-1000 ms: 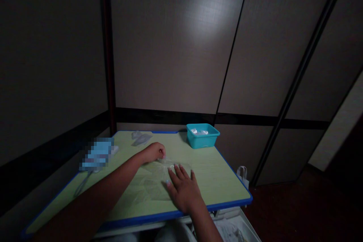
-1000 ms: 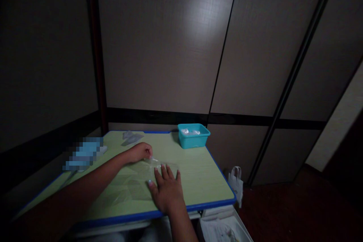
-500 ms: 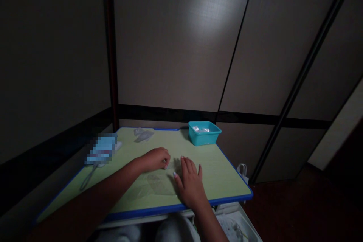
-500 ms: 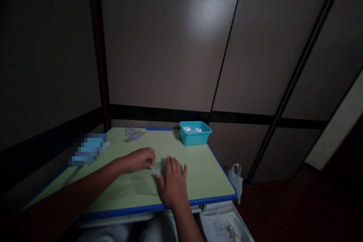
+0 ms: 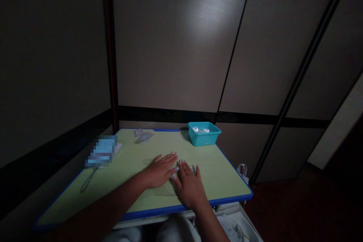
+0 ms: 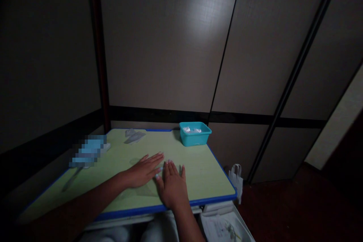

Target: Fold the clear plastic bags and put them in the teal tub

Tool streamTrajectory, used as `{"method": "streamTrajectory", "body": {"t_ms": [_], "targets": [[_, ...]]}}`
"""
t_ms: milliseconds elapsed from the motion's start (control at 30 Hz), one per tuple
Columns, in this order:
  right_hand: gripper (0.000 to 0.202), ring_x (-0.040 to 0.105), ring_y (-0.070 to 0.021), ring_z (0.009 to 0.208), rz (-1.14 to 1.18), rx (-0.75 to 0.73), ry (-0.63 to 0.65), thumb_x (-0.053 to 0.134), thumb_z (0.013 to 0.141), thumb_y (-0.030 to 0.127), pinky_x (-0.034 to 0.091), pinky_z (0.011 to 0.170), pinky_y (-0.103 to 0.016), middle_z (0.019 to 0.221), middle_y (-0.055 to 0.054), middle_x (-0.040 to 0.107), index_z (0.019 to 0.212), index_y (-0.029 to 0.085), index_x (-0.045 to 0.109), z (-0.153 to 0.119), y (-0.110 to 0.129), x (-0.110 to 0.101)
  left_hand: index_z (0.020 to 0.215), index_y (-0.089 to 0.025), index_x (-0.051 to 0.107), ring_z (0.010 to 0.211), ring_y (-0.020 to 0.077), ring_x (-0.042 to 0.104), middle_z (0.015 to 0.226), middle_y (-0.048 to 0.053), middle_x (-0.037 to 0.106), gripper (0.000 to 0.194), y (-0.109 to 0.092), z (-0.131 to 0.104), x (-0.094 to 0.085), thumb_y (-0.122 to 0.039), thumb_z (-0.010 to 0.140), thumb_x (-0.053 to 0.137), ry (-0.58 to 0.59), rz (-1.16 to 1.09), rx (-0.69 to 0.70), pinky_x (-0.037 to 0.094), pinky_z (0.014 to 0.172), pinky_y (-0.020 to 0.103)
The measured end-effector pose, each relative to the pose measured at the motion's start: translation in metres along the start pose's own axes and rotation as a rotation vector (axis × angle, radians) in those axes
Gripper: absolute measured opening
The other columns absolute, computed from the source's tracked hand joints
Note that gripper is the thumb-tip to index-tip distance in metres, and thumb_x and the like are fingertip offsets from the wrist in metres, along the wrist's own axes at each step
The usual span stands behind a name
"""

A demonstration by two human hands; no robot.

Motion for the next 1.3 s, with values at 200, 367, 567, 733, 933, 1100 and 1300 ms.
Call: {"method": "streamTrajectory", "body": {"t_ms": [200, 367, 567, 733, 933, 1100, 1300], "targets": [[0.065, 0.011, -0.02, 0.134, -0.012, 0.085, 0.036, 0.004, 0.089, 0.05, 0.0, 0.105, -0.049, 0.144, -0.011, 0.021, 0.139, 0.012, 0.021, 0.006, -0.006, 0.01, 0.14, -0.022, 0.012, 0.135, 0.0201, 0.008, 0.147, 0.004, 0.008, 0.058, 0.008, -0.007, 0.03, -0.048, 0.089, 0.02, 0.083, 0.063, -0.048, 0.009, 0.106, 0.048], [0.066, 0.009, -0.0196, 0.134, -0.041, 0.263, 0.055, 0.003, 0.088, 0.05, -0.001, 0.104, -0.052, 0.145, -0.011, 0.016, 0.139, 0.01, 0.017, 0.012, -0.031, 0.006, 0.14, -0.023, 0.013, 0.135, 0.021, 0.008, 0.147, 0.004, 0.007, 0.064, 0.006, -0.009, 0.029, -0.057, 0.087, 0.018, 0.043, 0.079, -0.06, 0.011, 0.106, 0.049], [0.06, 0.006, -0.0182, 0.134, -0.083, 0.283, 0.043, 0.002, 0.089, 0.048, -0.005, 0.103, -0.053, 0.146, -0.005, 0.01, 0.14, 0.018, 0.014, 0.018, -0.024, 0.001, 0.14, -0.023, 0.014, 0.135, 0.0213, 0.008, 0.147, 0.004, 0.008, 0.063, 0.002, -0.008, 0.03, -0.055, 0.087, 0.021, 0.044, 0.088, -0.061, 0.008, 0.105, 0.051], [0.057, 0.009, -0.0163, 0.134, -0.041, 0.083, 0.1, -0.001, 0.089, 0.049, -0.003, 0.103, -0.054, 0.146, 0.0, 0.014, 0.139, 0.026, 0.014, 0.025, -0.001, 0.012, 0.14, -0.023, 0.016, 0.135, 0.0227, 0.005, 0.147, 0.006, 0.008, 0.062, 0.003, -0.007, 0.031, -0.051, 0.086, 0.027, 0.041, 0.104, -0.104, 0.009, 0.105, 0.052], [0.054, 0.005, -0.0184, 0.134, -0.092, 0.252, 0.125, 0.002, 0.09, 0.048, 0.003, 0.102, -0.055, 0.147, -0.002, 0.009, 0.14, 0.027, 0.011, 0.024, -0.032, 0.009, 0.14, -0.021, 0.015, 0.135, 0.0267, 0.001, 0.147, 0.01, 0.006, 0.071, 0.004, -0.005, 0.029, -0.063, 0.083, 0.021, 0.065, 0.074, -0.172, 0.007, 0.103, 0.055], [0.056, 0.005, -0.0187, 0.134, -0.124, 0.301, 0.056, 0.001, 0.09, 0.047, 0.001, 0.102, -0.055, 0.147, -0.003, 0.007, 0.14, 0.024, 0.013, 0.024, -0.032, 0.002, 0.14, -0.022, 0.019, 0.135, 0.0224, 0.006, 0.147, 0.008, 0.013, 0.06, -0.004, -0.003, 0.017, -0.052, 0.088, 0.021, -0.075, 0.058, -0.206, 0.004, 0.105, 0.054], [0.052, 0.005, -0.0177, 0.134, -0.095, 0.121, 0.125, 0.008, 0.09, 0.044, 0.003, 0.104, -0.052, 0.147, 0.0, 0.007, 0.14, 0.027, 0.012, 0.026, -0.005, 0.008, 0.138, -0.026, 0.022, 0.134, 0.0193, 0.013, 0.146, 0.003, 0.019, 0.055, -0.007, -0.014, 0.018, -0.05, 0.089, 0.017, -0.035, -0.034, -0.119, 0.012, 0.106, 0.047]]}}
Point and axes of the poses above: each hand's wrist, its own z-axis towards the middle knuckle, its own x-axis out of the palm, y = z × x, the point moved 3 cm from there along z, towards the middle knuckle
